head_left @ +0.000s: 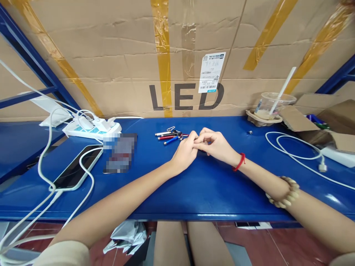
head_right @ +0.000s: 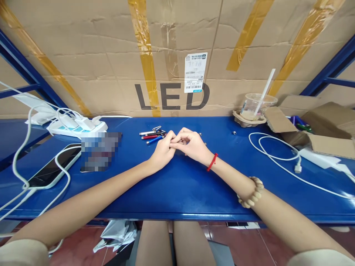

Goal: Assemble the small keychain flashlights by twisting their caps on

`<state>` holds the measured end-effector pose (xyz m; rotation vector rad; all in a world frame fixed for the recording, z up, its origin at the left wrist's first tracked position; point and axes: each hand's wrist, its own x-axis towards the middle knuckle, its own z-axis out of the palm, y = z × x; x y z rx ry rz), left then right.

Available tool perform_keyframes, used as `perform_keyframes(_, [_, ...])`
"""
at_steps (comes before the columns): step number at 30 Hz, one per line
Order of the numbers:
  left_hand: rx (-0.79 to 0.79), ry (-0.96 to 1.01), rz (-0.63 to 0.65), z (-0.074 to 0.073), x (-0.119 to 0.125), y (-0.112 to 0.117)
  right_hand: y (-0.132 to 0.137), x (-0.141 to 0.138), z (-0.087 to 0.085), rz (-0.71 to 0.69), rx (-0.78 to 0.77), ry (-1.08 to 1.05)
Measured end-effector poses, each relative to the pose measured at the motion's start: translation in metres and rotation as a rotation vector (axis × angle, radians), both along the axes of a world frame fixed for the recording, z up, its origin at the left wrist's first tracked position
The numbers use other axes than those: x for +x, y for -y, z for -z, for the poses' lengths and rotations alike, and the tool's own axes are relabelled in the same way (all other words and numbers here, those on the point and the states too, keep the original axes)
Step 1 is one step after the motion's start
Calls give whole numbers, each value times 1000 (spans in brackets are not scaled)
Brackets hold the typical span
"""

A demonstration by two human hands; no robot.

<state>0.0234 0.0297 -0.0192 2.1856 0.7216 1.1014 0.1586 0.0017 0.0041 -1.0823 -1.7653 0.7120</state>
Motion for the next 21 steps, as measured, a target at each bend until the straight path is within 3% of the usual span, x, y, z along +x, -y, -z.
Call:
perform_keyframes(5, [-115,3,-69,1,2,-4,-4,0,5,1,-1,11])
perform_keyframes(13, [-118,-18,-113,-4,1,-3,-4,8,-1,187,233,304])
perform_keyframes(17, [-81,-63,-111,-4,0,0,0,10,-5,306,252,468])
perform_keyframes(21, [-50,-115,-110,-3,0,3,2,8,-5,332,251,461])
